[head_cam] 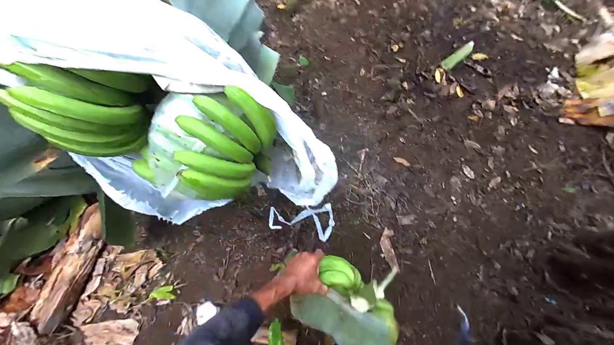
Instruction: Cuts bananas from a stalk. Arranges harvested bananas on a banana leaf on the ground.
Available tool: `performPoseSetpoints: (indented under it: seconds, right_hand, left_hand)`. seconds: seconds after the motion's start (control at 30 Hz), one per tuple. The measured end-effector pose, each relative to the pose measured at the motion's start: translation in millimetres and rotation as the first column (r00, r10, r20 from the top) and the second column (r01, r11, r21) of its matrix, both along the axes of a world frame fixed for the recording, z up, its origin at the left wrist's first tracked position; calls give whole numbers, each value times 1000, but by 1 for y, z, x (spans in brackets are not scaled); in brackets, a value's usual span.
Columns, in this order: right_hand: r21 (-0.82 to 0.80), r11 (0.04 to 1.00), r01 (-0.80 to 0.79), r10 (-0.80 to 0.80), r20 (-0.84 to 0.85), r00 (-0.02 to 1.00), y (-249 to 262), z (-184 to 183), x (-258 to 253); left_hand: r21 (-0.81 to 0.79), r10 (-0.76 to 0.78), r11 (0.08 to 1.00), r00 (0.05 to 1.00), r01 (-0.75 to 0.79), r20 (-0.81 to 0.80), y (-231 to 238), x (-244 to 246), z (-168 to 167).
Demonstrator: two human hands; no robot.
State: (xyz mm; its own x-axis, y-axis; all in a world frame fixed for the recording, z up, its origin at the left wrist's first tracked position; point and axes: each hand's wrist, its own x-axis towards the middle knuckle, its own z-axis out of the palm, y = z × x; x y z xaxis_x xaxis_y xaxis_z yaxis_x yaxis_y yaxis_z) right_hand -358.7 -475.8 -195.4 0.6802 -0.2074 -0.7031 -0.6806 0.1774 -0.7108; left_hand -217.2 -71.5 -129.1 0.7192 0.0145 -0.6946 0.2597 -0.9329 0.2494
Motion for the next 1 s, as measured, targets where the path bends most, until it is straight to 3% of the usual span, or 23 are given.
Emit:
performPoseSetpoints:
  seconds: [0.13, 0.33, 0.47, 0.63, 0.8, 1.0]
  right_hand:
    - [39, 988, -150, 148, 30, 988, 25, 18, 9]
    - [221, 883, -414, 415, 47, 909, 88, 25, 10]
    - [288, 764, -577, 594, 37, 804, 130, 21, 5]
    - [312, 584, -749, 768, 88, 635, 193, 24, 2]
    - [349, 541, -765, 794, 87, 601, 258, 53, -31]
    - [401, 471, -786, 852, 25, 524, 299, 78, -62]
  left_hand:
    - [-67, 408, 909, 911, -412, -63, -29, -76, -23]
    - [-36, 653, 757, 757, -652, 6, -12, -136, -4]
    - [-30, 804, 591, 585, -806, 108, 24, -178, 13]
    - [-67, 908, 380, 358, -923, 215, 49, -226, 26]
    - [-83, 959, 163, 138, -983, 246, 60, -262, 35]
    - [-79, 961, 13, -10, -997, 278, 66, -304, 26]
